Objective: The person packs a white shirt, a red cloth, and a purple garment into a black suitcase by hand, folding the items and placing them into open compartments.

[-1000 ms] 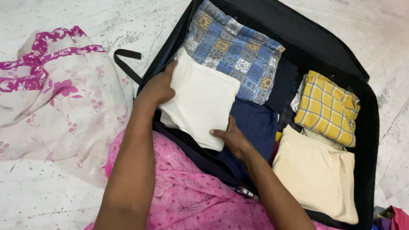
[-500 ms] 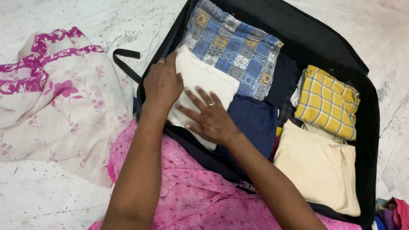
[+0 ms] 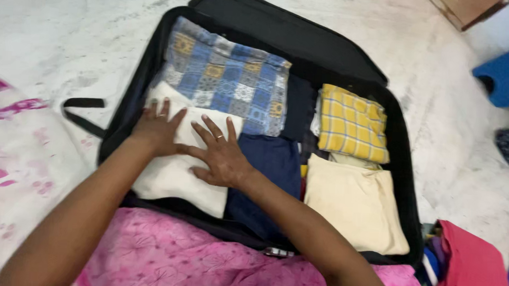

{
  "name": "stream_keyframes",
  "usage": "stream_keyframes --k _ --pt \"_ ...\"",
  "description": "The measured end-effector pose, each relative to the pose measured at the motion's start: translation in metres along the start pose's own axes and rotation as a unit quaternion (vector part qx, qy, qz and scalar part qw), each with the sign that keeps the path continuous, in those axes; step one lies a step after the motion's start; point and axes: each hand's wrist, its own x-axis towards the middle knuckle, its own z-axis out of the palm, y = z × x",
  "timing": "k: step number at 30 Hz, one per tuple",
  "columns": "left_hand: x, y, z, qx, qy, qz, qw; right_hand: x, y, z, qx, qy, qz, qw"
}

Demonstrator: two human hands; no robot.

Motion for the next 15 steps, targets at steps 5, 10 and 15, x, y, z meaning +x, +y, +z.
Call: stream_keyframes --k 5,10,15 --pt "-0.012 0.001 0.016 0.072 0.021 -0.005 0.997 0.011 0.008 0.034 0.112 0.027 0.036 0.993" --pt "0.003 0.001 0.018 0.089 -0.051 -0.038 0.994 0.011 0.011 0.057 0.091 0.048 0.049 0.993" --pt "0.033 -0.001 0.03 0.116 0.045 -0.038 0.992 0.005 -0.012 0.028 0.009 0.021 0.02 1.0"
